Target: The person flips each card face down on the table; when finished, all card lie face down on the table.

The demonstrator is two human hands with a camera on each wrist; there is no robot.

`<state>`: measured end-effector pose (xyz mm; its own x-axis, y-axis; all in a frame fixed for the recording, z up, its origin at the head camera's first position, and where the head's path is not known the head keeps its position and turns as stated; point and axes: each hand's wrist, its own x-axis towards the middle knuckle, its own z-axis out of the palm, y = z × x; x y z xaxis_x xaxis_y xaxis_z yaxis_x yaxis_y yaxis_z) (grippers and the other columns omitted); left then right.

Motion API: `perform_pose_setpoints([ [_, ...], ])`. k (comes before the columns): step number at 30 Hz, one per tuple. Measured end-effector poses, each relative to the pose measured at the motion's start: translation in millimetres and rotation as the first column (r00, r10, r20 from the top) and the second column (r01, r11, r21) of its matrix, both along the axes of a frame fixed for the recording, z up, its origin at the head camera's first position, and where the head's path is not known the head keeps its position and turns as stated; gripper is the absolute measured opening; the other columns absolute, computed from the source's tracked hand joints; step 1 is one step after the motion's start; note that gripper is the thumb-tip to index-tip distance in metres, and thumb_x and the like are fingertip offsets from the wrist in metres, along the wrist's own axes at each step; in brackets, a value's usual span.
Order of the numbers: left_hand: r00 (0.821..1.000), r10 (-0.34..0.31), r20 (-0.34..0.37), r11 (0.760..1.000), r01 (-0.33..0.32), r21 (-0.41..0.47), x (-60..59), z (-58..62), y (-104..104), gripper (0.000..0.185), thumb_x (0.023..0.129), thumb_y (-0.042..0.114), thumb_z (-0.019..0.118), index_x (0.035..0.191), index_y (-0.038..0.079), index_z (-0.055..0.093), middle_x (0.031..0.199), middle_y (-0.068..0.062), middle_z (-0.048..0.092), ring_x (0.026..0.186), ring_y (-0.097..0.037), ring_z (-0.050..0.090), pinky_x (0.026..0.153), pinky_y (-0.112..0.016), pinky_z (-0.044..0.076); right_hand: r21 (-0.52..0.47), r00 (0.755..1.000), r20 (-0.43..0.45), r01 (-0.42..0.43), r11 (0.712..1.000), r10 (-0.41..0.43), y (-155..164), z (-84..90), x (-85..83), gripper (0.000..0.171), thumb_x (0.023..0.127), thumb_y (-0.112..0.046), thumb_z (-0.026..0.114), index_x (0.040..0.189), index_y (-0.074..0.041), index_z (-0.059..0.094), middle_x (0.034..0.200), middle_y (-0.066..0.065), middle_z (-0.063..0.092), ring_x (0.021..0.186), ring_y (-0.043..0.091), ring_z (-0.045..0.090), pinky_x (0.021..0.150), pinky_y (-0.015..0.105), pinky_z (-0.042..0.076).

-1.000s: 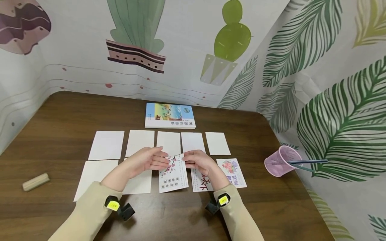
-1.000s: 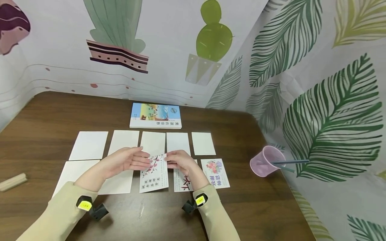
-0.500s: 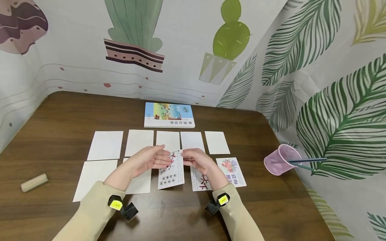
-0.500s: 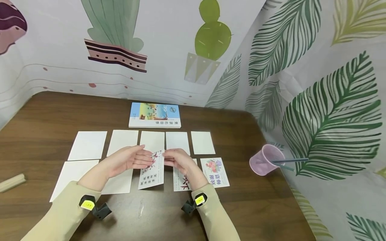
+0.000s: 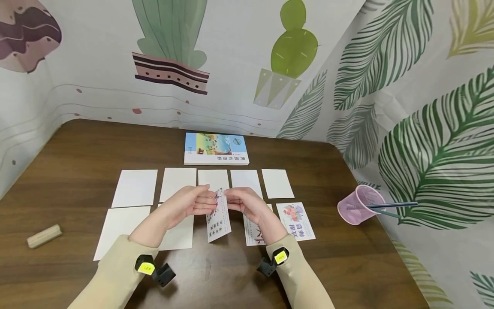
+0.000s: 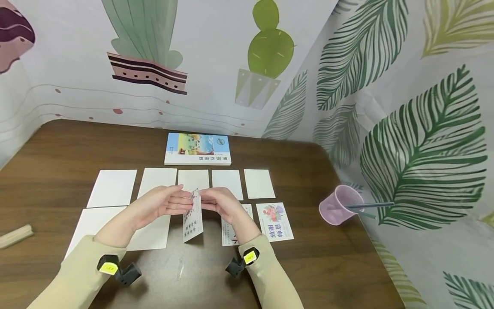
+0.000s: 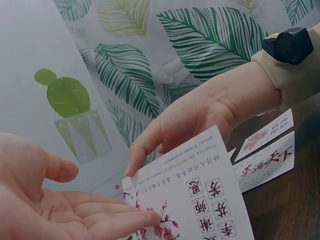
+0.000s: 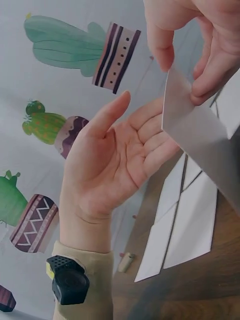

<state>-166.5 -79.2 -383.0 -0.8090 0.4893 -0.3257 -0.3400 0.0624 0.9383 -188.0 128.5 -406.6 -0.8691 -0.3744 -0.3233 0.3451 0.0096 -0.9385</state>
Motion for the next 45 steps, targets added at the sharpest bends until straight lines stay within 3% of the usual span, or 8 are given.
perform_pose_setpoints([
  [7,0.994,0.040,-0.100,0.999,-0.043,-0.030,3.2,4.9,3.4,0.051,0.104,0.024,0.043,0.132,-0.019,0.047,0.130,-0.033,0.057,0.124,-0.040,0.056,0.102,-0.039,0.051,-0.030,0.999,-0.024,-0.040,0.999,0.040,-4.5,5.5,-0.1,0.036,0.097,-0.006,0.053,0.122,0.020,0.052,0.094,-0.001,0.068,0.089,0.007,0.067,0.094,0.029,0.056],
  [14,0.972,0.189,-0.141,0.974,-0.203,-0.100,3.5,3.1,5.2,0.056,0.096,0.025,0.062,0.131,-0.016,0.051,0.136,-0.032,0.053,0.116,-0.033,0.063,0.099,-0.039,0.053,-0.093,1.000,-0.008,-0.024,0.995,0.024,-8.8,12.1,0.8,0.030,0.097,-0.002,0.052,0.120,0.018,0.053,0.086,-0.001,0.071,0.083,0.007,0.069,0.084,0.020,0.058],
  [16,0.970,0.200,-0.139,0.970,-0.216,-0.113,2.0,-0.3,4.9,0.055,0.093,0.025,0.066,0.128,-0.016,0.054,0.133,-0.029,0.056,0.109,-0.026,0.066,0.098,-0.038,0.055,-0.116,1.000,0.008,-0.019,0.993,0.020,-8.9,12.9,1.4,0.028,0.097,0.000,0.051,0.118,0.018,0.053,0.084,-0.001,0.071,0.081,0.007,0.069,0.081,0.018,0.058],
  [20,0.977,0.170,-0.126,0.980,-0.181,-0.080,-2.2,-9.0,2.3,0.043,0.091,0.015,0.066,0.120,-0.016,0.060,0.107,-0.016,0.070,0.090,-0.010,0.067,0.090,-0.029,0.058,-0.137,0.999,0.025,-0.029,0.990,0.032,-7.9,12.2,2.0,0.027,0.096,0.002,0.049,0.117,0.019,0.053,0.082,0.000,0.071,0.079,0.007,0.070,0.078,0.017,0.058],
  [24,0.987,0.128,-0.098,0.990,-0.132,-0.038,-5.1,-16.6,-3.2,0.040,0.088,0.005,0.065,0.119,-0.019,0.057,0.099,-0.004,0.070,0.086,-0.005,0.065,0.084,-0.022,0.057,-0.130,0.998,0.028,-0.055,0.990,0.059,-7.8,9.4,1.7,0.030,0.096,0.004,0.048,0.120,0.021,0.050,0.082,-0.001,0.071,0.078,0.007,0.070,0.077,0.016,0.058],
  [33,0.998,0.056,-0.042,0.998,-0.056,0.004,-8.5,-25.2,-7.2,0.040,0.088,0.001,0.063,0.120,-0.021,0.054,0.094,-0.001,0.069,0.086,-0.007,0.065,0.080,-0.020,0.057,-0.095,0.997,0.048,-0.059,0.994,0.064,-8.6,2.7,1.1,0.032,0.097,0.002,0.049,0.122,0.023,0.049,0.082,0.000,0.071,0.077,0.008,0.070,0.077,0.017,0.059],
  [41,1.000,-0.010,-0.016,0.998,0.009,-0.068,-11.8,-43.0,-6.2,0.034,0.085,-0.005,0.063,0.115,-0.020,0.055,0.099,-0.007,0.071,0.087,-0.010,0.066,0.082,-0.025,0.058,0.014,0.989,0.101,-0.108,0.994,0.106,-8.6,-8.9,-0.2,0.036,0.097,-0.004,0.053,0.123,0.020,0.053,0.082,0.001,0.071,0.077,0.007,0.069,0.077,0.018,0.059],
  [45,1.000,-0.017,-0.014,0.996,0.016,-0.091,-11.3,-46.3,-4.6,0.034,0.084,-0.007,0.063,0.114,-0.020,0.055,0.102,-0.011,0.070,0.088,-0.012,0.067,0.081,-0.027,0.059,0.037,0.986,0.124,-0.113,0.993,0.107,-9.0,-13.4,-1.4,0.035,0.097,-0.004,0.054,0.122,0.020,0.054,0.080,0.002,0.070,0.075,0.008,0.069,0.076,0.018,0.059],
])
